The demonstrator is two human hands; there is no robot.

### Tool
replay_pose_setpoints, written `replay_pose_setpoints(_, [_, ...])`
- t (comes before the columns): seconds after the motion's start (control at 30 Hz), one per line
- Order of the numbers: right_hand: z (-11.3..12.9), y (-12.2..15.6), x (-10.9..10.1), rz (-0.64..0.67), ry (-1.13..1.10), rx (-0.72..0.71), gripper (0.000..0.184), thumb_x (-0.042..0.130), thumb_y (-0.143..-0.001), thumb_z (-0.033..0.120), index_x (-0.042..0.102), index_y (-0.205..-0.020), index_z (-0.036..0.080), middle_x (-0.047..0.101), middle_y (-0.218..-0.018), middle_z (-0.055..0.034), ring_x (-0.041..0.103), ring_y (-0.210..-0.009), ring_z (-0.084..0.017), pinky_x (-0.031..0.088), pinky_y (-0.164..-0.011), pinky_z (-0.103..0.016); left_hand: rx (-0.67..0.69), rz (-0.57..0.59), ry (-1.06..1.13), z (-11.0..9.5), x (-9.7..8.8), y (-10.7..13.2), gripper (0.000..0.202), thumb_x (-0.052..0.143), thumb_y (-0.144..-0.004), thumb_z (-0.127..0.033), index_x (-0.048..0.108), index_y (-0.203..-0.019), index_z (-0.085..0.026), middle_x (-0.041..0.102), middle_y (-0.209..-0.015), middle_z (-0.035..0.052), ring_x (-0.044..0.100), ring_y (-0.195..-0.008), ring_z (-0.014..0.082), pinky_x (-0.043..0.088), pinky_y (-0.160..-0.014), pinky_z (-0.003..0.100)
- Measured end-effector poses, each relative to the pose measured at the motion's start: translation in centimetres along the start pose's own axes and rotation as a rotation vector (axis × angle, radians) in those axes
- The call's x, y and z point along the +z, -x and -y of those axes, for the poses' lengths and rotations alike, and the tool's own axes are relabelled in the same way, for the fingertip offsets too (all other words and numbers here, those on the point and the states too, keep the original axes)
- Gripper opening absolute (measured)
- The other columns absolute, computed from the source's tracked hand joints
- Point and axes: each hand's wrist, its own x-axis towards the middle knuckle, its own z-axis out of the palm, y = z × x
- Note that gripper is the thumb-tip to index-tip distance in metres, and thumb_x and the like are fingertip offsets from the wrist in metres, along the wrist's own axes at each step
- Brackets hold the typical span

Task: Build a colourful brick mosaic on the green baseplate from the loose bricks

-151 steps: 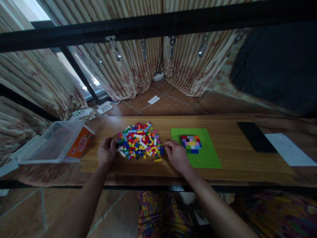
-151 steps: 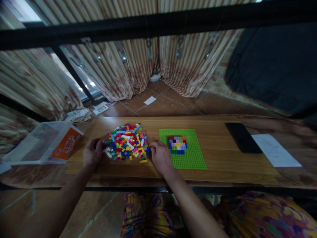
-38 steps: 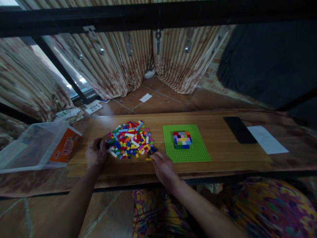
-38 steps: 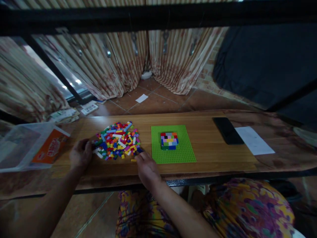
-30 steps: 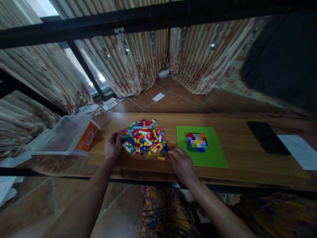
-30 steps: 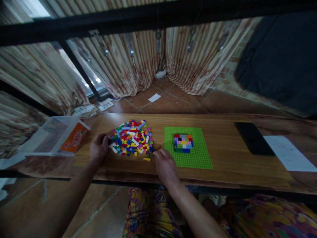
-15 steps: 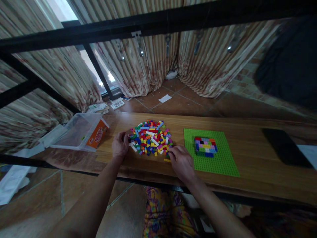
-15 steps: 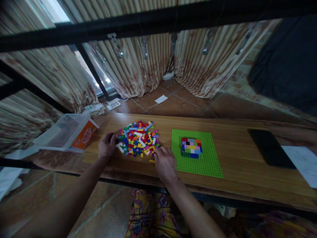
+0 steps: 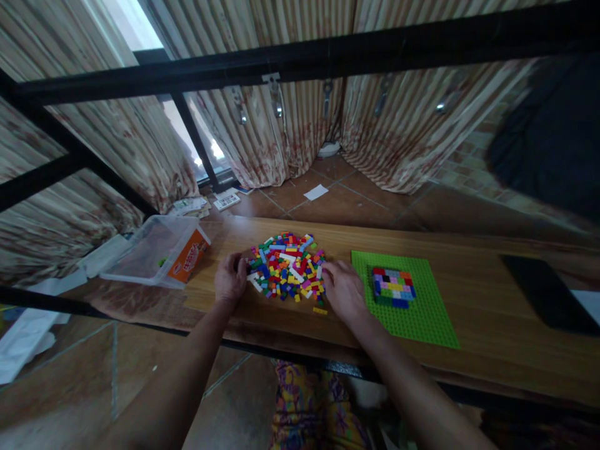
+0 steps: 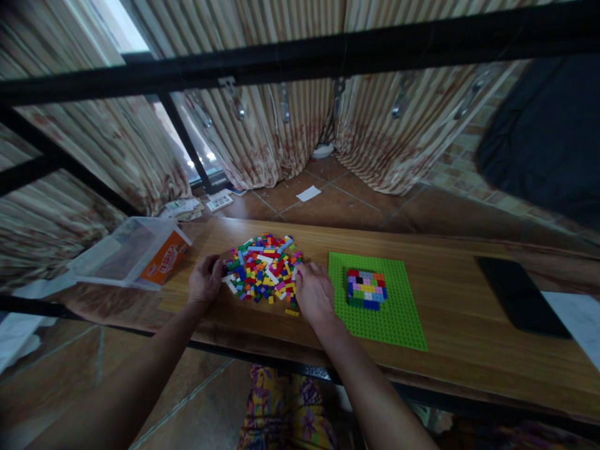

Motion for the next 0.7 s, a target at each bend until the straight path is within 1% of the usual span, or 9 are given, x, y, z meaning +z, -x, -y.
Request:
replay_pose_setpoints(0.1, [-0.2, -0.4, 0.7, 0.018, -0.008, -0.005, 0.025, 0.046, -0.09, 0.018, 0.068, -0.102, 0.022, 0.065, -0.093, -0.0066, 0.057, -0.092, -0.022, 0.044, -0.085, -0.034, 0.002, 0.0, 0.008, 0.0, 0.0, 0.0, 0.033, 0.045, -0.087, -0.039, 0.064, -0.104, -0.018, 0.068, -0.102, 0.0116, 0.062, -0.102, 0.0247, 0.048, -0.09, 0.037])
replay_pose_setpoints(0.23, [-0.1, 0.0, 1.2, 0.062, -0.034, -0.004, 0.022, 0.047, -0.09, 0.017, 0.068, -0.095, 0.022, 0.065, -0.093, -0.0067, 0.058, -0.091, -0.021, 0.043, -0.085, -0.032, -0.011, 0.006, 0.006, 0.1, 0.0, 0.0, 0.034, 0.046, -0.087, -0.039, 0.064, -0.105, -0.017, 0.068, -0.103, 0.0122, 0.061, -0.102, 0.0251, 0.048, -0.09, 0.037])
replay_pose_setpoints(0.4, [0.9, 1.0, 1.5, 0.102, -0.134, -0.074, 0.022, 0.048, -0.091, 0.016, 0.069, -0.091, 0.021, 0.066, -0.095, -0.0054, 0.059, -0.092, -0.019, 0.043, -0.084, -0.029, -0.022, 0.006, 0.017, 0.1, 0.1, 0.1, 0.034, 0.045, -0.088, -0.038, 0.064, -0.106, -0.017, 0.068, -0.105, 0.0115, 0.061, -0.102, 0.024, 0.048, -0.091, 0.036])
replay_pose_setpoints(0.5, [1.7, 0.9, 1.8, 0.11, -0.163, -0.111, 0.021, 0.049, -0.091, 0.017, 0.069, -0.091, 0.022, 0.066, -0.093, -0.0044, 0.058, -0.09, -0.019, 0.043, -0.084, -0.028, -0.032, 0.002, 0.016, 0.1, 0.2, 0.2, 0.033, 0.045, -0.088, -0.037, 0.064, -0.107, -0.017, 0.068, -0.104, 0.0108, 0.061, -0.101, 0.0232, 0.048, -0.091, 0.036])
replay_pose_setpoints(0.6, [2.7, 0.1, 2.1, 0.109, -0.134, -0.138, 0.022, 0.048, -0.092, 0.018, 0.069, -0.093, 0.022, 0.066, -0.094, -0.0051, 0.057, -0.091, -0.02, 0.041, -0.084, -0.03, -0.033, -0.004, 0.012, -0.1, 0.1, 0.3, 0.032, 0.045, -0.088, -0.037, 0.064, -0.105, -0.017, 0.068, -0.102, 0.011, 0.061, -0.1, 0.0229, 0.048, -0.091, 0.036])
replay_pose_setpoints(0.7, [3.7, -0.8, 2.5, 0.137, -0.041, -0.164, 0.021, 0.048, -0.092, 0.02, 0.069, -0.093, 0.02, 0.066, -0.093, -0.007, 0.055, -0.093, -0.023, 0.04, -0.086, -0.033, -0.017, -0.005, 0.012, -0.1, 0.0, 0.4, 0.031, 0.045, -0.089, -0.036, 0.064, -0.105, -0.017, 0.067, -0.102, 0.0109, 0.061, -0.099, 0.0224, 0.048, -0.09, 0.036])
